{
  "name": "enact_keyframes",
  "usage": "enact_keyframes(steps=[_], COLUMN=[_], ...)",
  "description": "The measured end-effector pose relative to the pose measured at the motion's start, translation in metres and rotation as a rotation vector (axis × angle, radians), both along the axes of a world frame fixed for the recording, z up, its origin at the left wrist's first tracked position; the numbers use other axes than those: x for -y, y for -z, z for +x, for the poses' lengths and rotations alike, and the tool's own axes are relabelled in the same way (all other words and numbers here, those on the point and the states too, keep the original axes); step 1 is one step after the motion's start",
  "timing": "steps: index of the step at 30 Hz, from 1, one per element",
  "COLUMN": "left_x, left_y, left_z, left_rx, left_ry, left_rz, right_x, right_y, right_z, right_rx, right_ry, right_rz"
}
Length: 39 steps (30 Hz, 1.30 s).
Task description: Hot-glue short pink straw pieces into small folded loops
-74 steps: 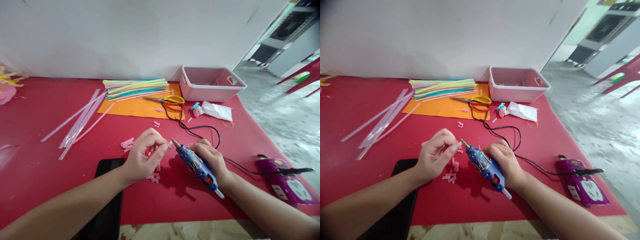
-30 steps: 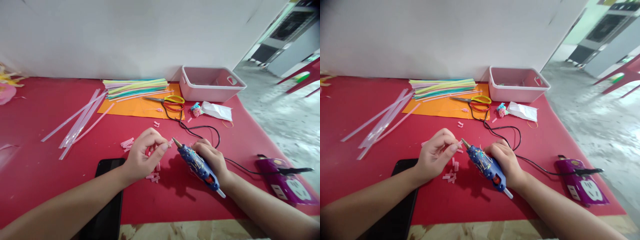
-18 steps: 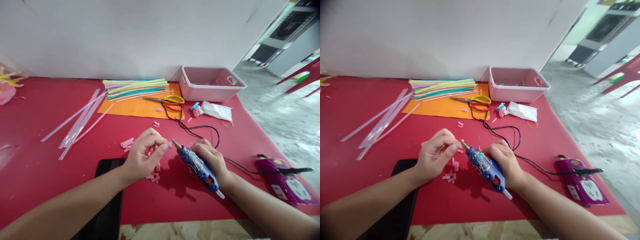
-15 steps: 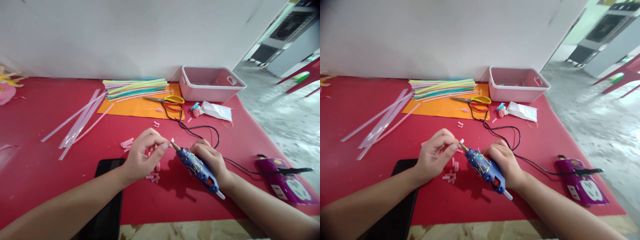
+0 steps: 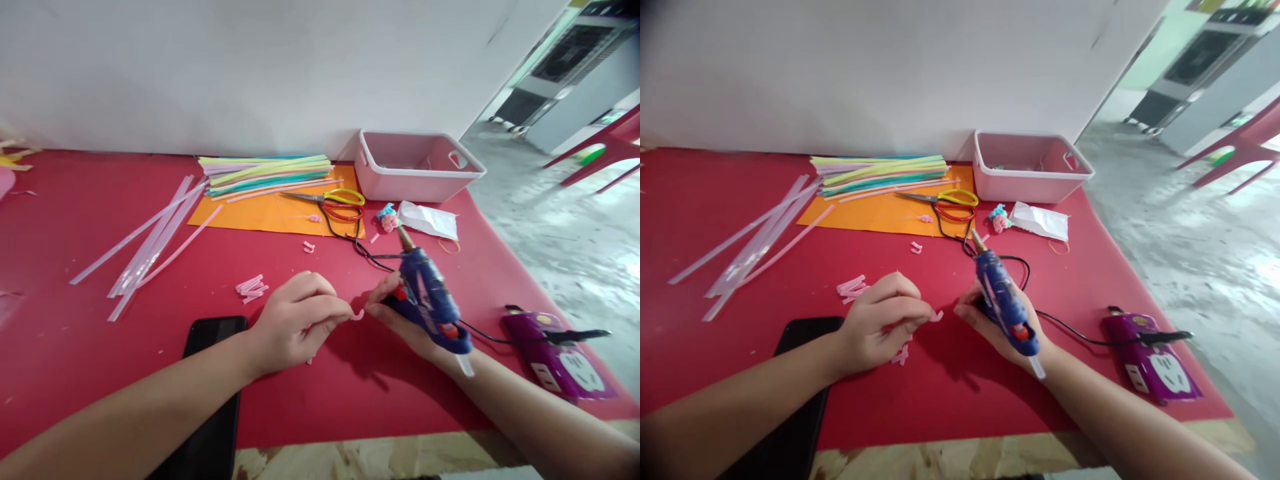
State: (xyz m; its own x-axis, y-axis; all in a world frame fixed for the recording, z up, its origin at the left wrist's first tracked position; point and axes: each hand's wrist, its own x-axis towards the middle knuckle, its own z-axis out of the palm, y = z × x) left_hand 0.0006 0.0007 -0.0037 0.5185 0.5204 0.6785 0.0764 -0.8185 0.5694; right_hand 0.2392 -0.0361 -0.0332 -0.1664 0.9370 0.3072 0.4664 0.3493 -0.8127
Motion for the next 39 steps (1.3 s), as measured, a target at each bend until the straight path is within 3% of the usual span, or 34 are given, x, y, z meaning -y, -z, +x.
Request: enact_keyframes(steps=[6,13,15,17,20,23,33,39], left_x=[0.000,0.002,0.002,0.002,0.001,0.001,0.001,0.002], left_y=[0.001,-0.002,-0.002,-0.001,0.000,0.002,0.000,0.002], left_z=[-0.002,-0.002,-0.002,-0.002,-0.003,-0.003,-0.003,0.000], left_rx=[0.016,-0.014,-0.027,-0.046,-0.092,-0.124,-0.162,-0.087], left_ry=[0.014,0.009,0.013,0.018,0.032,0.054,0.125,0.164], left_rz=[-0.016,-0.029,-0.026,-0.015,0.009,0.037,0.025,-0.086], right_x=[-0.007,-0.012,-0.008,-0.003,0.007,0.013,0.013,0.016], right_y=[-0.015,-0.013,-0.017,-0.023,-0.032,-0.035,-0.039,-0.033], right_z=[0.009,0.016,0.013,0.008,-0.002,-0.011,-0.018,-0.017], right_rx=[0.362,0.782,0.716,0.522,0.136,-0.029,-0.111,-0.125], right_ry=[0.074,0.150,0.188,0.151,-0.135,-0.284,-0.337,-0.295], right_rz=[0.005,0.091,0.167,0.253,0.242,0.192,0.158,0.091])
